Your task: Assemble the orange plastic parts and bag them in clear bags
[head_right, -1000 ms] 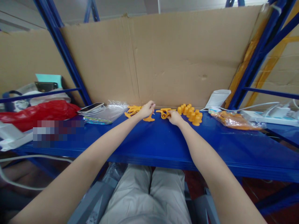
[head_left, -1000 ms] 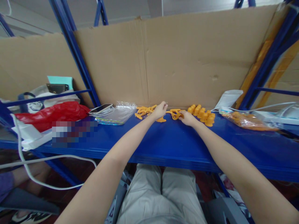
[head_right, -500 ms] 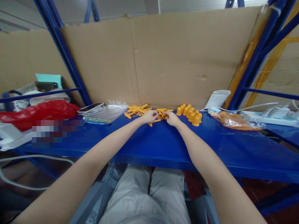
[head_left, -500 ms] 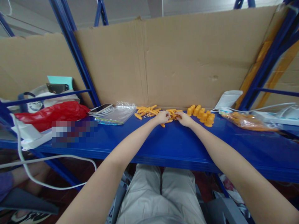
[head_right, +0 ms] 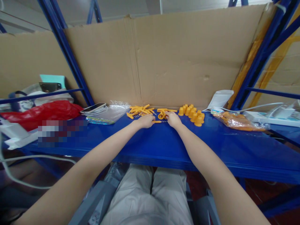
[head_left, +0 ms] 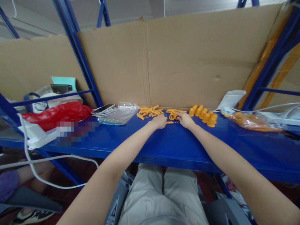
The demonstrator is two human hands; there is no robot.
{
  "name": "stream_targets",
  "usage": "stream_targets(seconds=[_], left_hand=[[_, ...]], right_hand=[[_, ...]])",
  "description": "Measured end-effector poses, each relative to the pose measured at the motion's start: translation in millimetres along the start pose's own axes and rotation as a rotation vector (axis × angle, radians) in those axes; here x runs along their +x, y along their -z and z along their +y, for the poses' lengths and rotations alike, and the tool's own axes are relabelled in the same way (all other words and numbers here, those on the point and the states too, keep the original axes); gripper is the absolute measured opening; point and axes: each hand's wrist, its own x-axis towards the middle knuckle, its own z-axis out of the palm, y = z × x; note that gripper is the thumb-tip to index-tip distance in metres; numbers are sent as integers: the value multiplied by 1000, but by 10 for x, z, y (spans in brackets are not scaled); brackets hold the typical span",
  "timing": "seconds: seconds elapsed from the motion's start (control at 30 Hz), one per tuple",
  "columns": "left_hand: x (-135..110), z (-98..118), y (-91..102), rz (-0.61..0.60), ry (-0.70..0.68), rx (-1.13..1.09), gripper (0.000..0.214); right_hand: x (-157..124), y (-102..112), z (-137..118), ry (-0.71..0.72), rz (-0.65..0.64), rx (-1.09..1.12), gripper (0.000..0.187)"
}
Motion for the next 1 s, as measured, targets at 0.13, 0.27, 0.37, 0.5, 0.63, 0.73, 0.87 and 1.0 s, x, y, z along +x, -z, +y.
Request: stream_targets(seconds=[0.13,0.27,0.37,0.5,0.63,0.73,0.87,1.0], left_hand=[[-66,-123,-36,26,10,-70,30],[-102,-297,-23,27,20,-160,25],[-120,-408,-17,22,46,-256,17],[-130,-483,-18,-50,108,-421,12],[-132,-492,-12,-101,135,-547,8],[-136,-483,-10,-96,151,-595,7],[-136,-468,-18,-52,162,-570,7],[-119,-469,-42,-31,159,-538,7]], right_hand=[[-44,32,-53,-43,-23,-91,46],[-70,49,-67,-58,-81,-129,53],[-72,81,-47,-48,-125,-123,55],[-65,149,41,-101,-52,-124,56],[-70,193,214,-192,17,-149,58],[-81,190,345,-271,-19,-167,60],[-82,165,434,-336,-141,-148,59],[-70,161,436,-325,-113,-147,63]])
